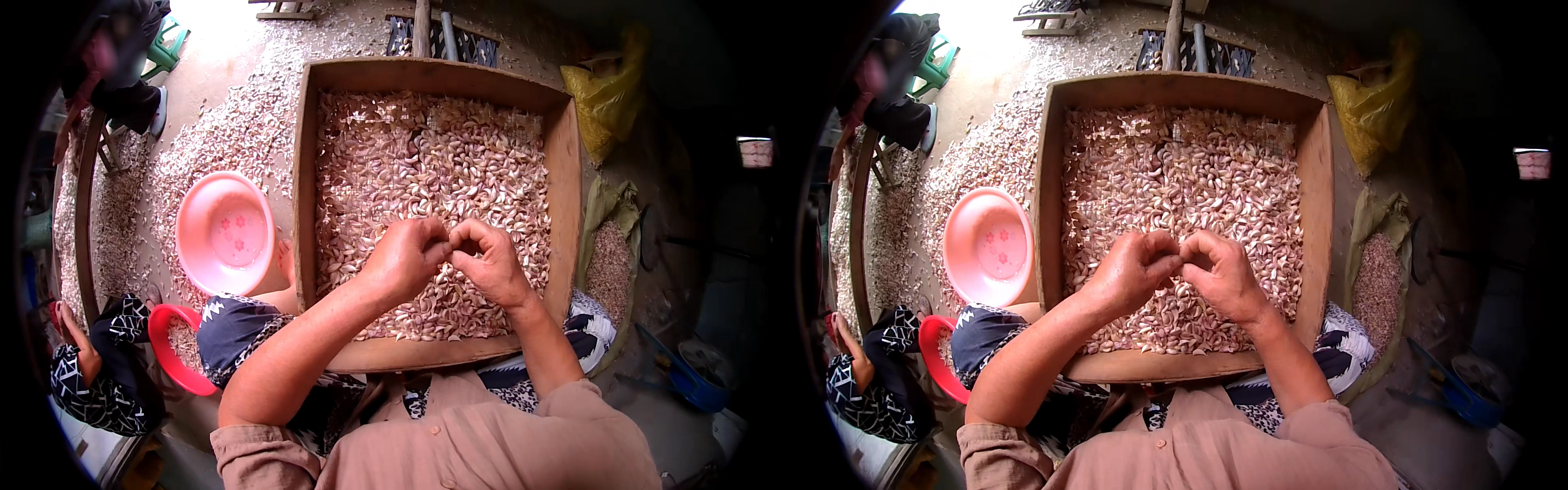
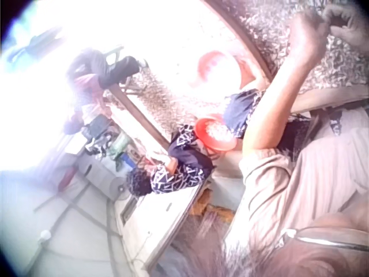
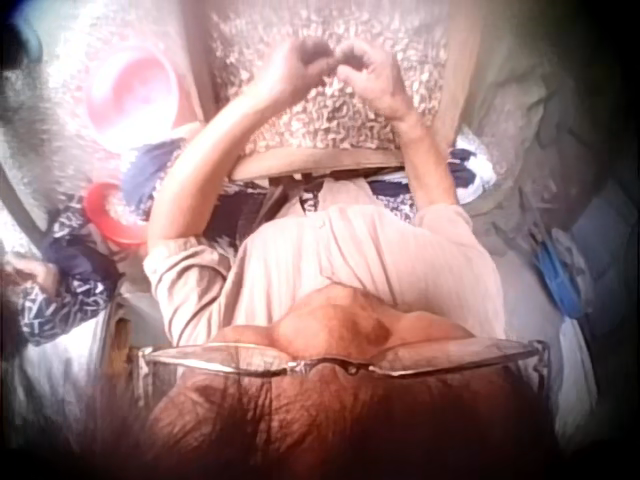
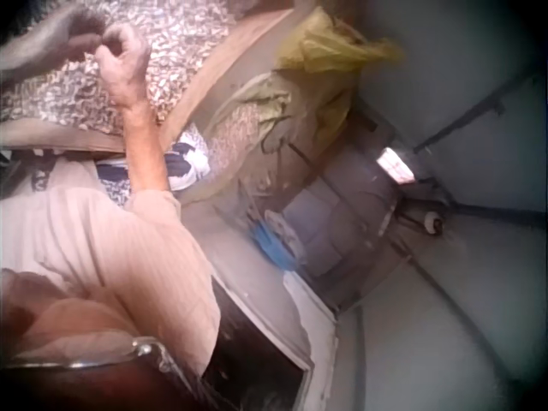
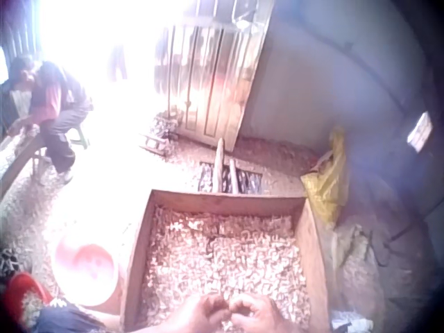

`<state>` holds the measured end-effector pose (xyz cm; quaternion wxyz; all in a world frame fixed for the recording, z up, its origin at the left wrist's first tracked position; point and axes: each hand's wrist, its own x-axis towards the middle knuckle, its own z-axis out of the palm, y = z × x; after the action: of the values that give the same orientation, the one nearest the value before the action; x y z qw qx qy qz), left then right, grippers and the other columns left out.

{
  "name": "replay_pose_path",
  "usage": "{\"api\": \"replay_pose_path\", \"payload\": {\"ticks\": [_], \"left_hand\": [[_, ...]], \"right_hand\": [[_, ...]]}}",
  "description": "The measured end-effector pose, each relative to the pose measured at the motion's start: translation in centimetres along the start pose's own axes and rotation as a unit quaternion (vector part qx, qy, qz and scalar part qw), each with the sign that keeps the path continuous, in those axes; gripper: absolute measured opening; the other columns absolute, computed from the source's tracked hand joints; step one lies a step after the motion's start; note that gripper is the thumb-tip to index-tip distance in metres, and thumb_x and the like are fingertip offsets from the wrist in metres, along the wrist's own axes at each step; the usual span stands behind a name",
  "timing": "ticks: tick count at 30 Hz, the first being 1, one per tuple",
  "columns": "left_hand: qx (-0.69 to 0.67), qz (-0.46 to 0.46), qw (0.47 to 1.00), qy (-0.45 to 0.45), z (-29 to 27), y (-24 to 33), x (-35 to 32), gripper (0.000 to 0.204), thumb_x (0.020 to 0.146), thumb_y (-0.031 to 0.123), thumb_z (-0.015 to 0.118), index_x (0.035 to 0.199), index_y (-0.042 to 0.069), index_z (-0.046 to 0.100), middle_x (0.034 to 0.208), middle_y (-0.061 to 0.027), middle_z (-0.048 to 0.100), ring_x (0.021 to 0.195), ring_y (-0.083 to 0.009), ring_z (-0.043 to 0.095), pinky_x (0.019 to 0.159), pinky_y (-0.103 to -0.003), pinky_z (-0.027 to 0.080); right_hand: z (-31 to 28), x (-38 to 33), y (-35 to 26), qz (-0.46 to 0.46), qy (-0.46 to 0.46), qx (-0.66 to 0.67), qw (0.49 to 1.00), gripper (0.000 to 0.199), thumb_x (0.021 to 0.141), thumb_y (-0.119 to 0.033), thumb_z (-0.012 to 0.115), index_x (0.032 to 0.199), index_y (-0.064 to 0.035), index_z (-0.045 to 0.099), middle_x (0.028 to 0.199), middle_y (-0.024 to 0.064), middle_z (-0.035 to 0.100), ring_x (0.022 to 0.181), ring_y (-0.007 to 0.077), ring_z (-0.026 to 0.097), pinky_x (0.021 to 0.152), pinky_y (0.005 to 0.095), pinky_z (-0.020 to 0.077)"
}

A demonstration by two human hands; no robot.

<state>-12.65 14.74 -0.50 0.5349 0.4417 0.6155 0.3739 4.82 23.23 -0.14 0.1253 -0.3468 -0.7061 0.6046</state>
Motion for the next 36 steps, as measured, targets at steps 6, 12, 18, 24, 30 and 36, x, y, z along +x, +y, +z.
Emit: {"api": "replay_pose_path", "payload": {"ticks": [6, 12, 18, 24, 30, 36], "left_hand": [[-0.142, -0.080, 0.987, -0.001, -0.1, 0.2, 0.2, 0.021, 0.100, 0.015, 0.064, 0.090, -0.003, 0.064, 0.074, -0.0051, 0.066, 0.065, -0.0102, 0.063, 0.057, -0.026, 0.051], [-0.123, -0.085, 0.986, 0.072, -0.2, 0.1, 0.2, 0.021, 0.095, 0.014, 0.067, 0.090, -0.006, 0.069, 0.078, -0.0122, 0.072, 0.068, -0.0157, 0.069, 0.060, -0.030, 0.054], [0.153, -0.042, 0.985, 0.075, 0.3, 1.1, -0.6, 0.031, 0.096, 0.020, 0.060, 0.116, -0.003, 0.066, 0.090, -0.0254, 0.072, 0.087, -0.0390, 0.072, 0.079, -0.046, 0.056], [0.364, 0.028, 0.931, 0.020, 0.6, 0.3, -1.8, 0.017, 0.090, 0.015, 0.062, 0.097, 0.000, 0.059, 0.098, -0.0214, 0.066, 0.093, -0.0389, 0.067, 0.077, -0.050, 0.055], [0.459, 0.045, 0.886, -0.042, 0.4, 0.1, -1.6, 0.024, 0.088, 0.014, 0.063, 0.107, 0.001, 0.061, 0.105, -0.0179, 0.066, 0.100, -0.0338, 0.066, 0.081, -0.044, 0.057], [0.483, 0.026, 0.873, -0.070, 0.6, 0.5, -1.7, 0.025, 0.087, 0.015, 0.063, 0.109, 0.003, 0.062, 0.106, -0.0154, 0.067, 0.101, -0.0309, 0.067, 0.082, -0.042, 0.057]], "right_hand": [[1.1, -0.5, 1.8, 0.012, 0.036, 0.249, 0.968, 0.016, 0.090, 0.008, 0.065, 0.104, -0.0004, 0.065, 0.098, 0.0013, 0.068, 0.091, 0.0079, 0.065, 0.084, 0.0249, 0.0554], [1.5, 0.4, 0.0, -0.044, 0.081, -0.007, 0.996, 0.018, 0.087, 0.006, 0.068, 0.103, 0.0001, 0.070, 0.089, 0.0065, 0.072, 0.081, 0.0137, 0.069, 0.072, 0.0278, 0.0552], [0.2, 2.7, -0.5, -0.080, 0.029, -0.210, 0.974, 0.004, 0.087, -0.004, 0.065, 0.086, -0.0010, 0.064, 0.081, 0.0123, 0.066, 0.076, 0.0225, 0.067, 0.071, 0.0358, 0.0526], [-12.2, 13.3, -5.5, -0.143, 0.239, 0.264, 0.923, 0.025, 0.096, -0.010, 0.058, 0.121, -0.0079, 0.055, 0.105, 0.0114, 0.070, 0.096, 0.0202, 0.066, 0.088, 0.0357, 0.0559], [-12.7, 18.4, 5.3, -0.038, 0.239, -0.248, 0.938, 0.037, 0.092, -0.032, 0.071, 0.115, -0.0041, 0.065, 0.119, 0.0168, 0.064, 0.110, 0.0296, 0.061, 0.099, 0.0438, 0.0480], [-2.6, 19.7, 7.8, 0.014, 0.369, -0.483, 0.794, 0.060, 0.083, -0.049, 0.073, 0.123, -0.0066, 0.060, 0.128, 0.0178, 0.057, 0.124, 0.0392, 0.046, 0.108, 0.0538, 0.0365]]}}
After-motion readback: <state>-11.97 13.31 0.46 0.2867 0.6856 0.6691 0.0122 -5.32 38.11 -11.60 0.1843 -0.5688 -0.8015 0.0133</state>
